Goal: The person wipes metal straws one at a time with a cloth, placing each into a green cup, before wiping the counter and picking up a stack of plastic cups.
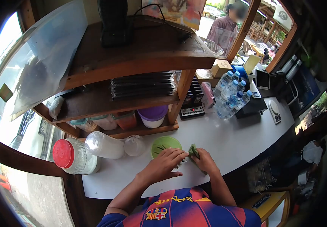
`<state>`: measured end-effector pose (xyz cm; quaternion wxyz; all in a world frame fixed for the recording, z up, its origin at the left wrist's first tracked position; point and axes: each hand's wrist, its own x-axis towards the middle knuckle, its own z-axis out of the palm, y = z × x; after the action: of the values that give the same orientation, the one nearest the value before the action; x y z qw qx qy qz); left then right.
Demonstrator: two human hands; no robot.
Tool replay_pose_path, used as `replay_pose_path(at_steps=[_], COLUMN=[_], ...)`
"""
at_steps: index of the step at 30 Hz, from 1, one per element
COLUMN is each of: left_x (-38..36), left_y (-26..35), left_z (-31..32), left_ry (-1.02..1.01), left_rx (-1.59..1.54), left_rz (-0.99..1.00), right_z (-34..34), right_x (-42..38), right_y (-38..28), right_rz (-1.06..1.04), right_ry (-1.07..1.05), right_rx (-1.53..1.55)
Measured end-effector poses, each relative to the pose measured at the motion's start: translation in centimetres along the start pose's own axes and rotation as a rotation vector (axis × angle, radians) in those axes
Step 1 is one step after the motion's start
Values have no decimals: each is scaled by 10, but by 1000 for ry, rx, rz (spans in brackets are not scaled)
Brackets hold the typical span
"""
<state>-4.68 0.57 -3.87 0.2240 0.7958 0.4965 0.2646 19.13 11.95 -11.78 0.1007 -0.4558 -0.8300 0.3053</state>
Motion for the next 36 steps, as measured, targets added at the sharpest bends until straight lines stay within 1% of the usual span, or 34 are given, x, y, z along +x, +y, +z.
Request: replay_pose_path(at_steps=[1, 2, 5, 8, 11, 14, 17, 20, 23, 27, 28, 30, 32, 34, 36], left_x=[5, 8, 13, 11, 6, 1, -2, 0, 1, 0, 4, 13, 21, 26, 31], left_y=[-1, 1, -3, 2, 13, 6, 4, 8, 19, 2, 5, -8, -29, -56, -85], left_z=[3, 5, 13, 12, 7, 8, 14, 10, 0, -21, -38, -70, -106, -135, -157], left_ry=[-11, 73, 101, 250, 306, 427, 350, 168, 285, 514, 614, 759, 833, 840, 879], left_rx=[-4, -32, -82, -243, -446, -431, -505, -313, -386, -424, -293, 11, 205, 493, 647], left_rz=[10, 10, -45, -47, -316, -245, -184, -123, 0, 51, -1, -89, -114, -185, -269], right_z=[1, 1, 1, 3, 3, 3, 3, 4, 7, 12, 12, 12, 12, 12, 10], right_x=[2, 3, 3, 3, 5, 7, 9, 8, 7, 3, 2, -1, -3, -6, -10], right_y=[-1, -1, 0, 4, 8, 8, 10, 12, 16, 22, 24, 25, 26, 30, 33], right_rz=[5, -1, -12, -38, -71, -92, -109, -118, -120, -133, -133, -118, -105, -93, -77], right_ry=[-2, -9, -14, -5, -8, -30, -36, -46, -32, 14, 17, 21, 33, 52, 61], right_rx=[9, 23, 63, 73, 58, 59, 57, 54, 53, 70, 76, 76, 108, 171, 208])
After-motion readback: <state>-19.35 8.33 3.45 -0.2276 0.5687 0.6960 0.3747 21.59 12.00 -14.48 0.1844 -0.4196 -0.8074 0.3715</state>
